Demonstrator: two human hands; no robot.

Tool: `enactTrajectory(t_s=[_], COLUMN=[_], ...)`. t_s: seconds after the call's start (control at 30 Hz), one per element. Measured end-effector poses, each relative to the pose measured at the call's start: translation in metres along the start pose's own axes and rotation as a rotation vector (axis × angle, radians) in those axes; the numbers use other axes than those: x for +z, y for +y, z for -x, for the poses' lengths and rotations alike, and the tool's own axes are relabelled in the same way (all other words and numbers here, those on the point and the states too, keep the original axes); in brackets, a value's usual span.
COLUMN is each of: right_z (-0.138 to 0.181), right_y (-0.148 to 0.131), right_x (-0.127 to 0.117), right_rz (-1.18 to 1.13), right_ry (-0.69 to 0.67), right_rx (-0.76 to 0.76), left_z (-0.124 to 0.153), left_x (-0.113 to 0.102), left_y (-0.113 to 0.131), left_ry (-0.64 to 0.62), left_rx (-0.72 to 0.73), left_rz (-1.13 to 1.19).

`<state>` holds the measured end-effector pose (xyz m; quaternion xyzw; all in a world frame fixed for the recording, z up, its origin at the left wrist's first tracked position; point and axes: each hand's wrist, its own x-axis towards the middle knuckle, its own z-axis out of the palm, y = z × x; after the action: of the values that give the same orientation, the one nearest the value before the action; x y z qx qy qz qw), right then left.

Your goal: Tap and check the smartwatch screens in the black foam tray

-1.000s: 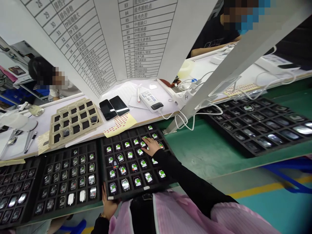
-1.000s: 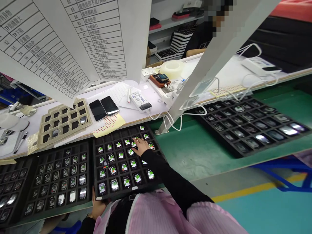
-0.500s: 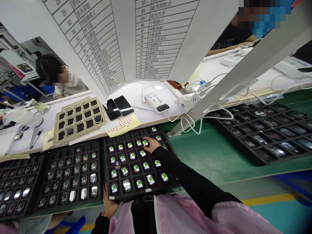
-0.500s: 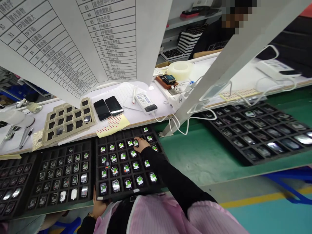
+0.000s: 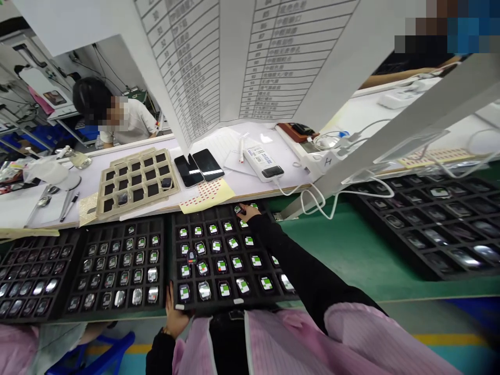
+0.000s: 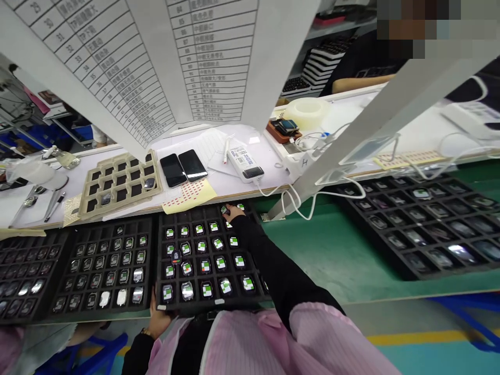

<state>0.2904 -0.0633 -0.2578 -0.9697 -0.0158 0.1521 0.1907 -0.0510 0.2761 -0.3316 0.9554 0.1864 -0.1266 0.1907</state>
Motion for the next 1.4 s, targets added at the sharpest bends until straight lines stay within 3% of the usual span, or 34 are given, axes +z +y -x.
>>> enactTrajectory(t_s=[0.23,0.43,0.63,0.87,1.1,1.27,1.4], right_z=[0.015,0.044,0.071,0.101,0.062,0.044,0.040], right_y=[-0.006,-0.029,-0.053,-0.078,-0.055,-0.040,-0.032], right_x=[0.000,0.001,0.016,0.050,0.036,0.030,0.034], right_rz=[0.089,0.089,0.037,-0.052,-0.035,0.011,0.030], right_ry=[0.056,0.184,0.232,0.144,0.336,0.319,0.321], right_rx=[0.060,0.080,0.017,-0.231,-0.151,-0.179,-0.108], left_z=[0.000,0.003,0.003,0.003,0.003,0.003,0.003], left_x=[-0.002,-0.008,-0.011,-0.008,-0.011,-0.013,-0.013], left_y=[-0.001,0.004,0.007,0.005,0.005,0.007,0.007], left_ry=[-0.037,-0.043,-0.051,-0.060,-0.084,-0.070,-0.071], left_rx=[-0.006,0.001,0.008,0.011,0.032,0.033,0.030], left_rz=[0.005,0.001,-0.003,-0.002,-0.004,0.005,0.017])
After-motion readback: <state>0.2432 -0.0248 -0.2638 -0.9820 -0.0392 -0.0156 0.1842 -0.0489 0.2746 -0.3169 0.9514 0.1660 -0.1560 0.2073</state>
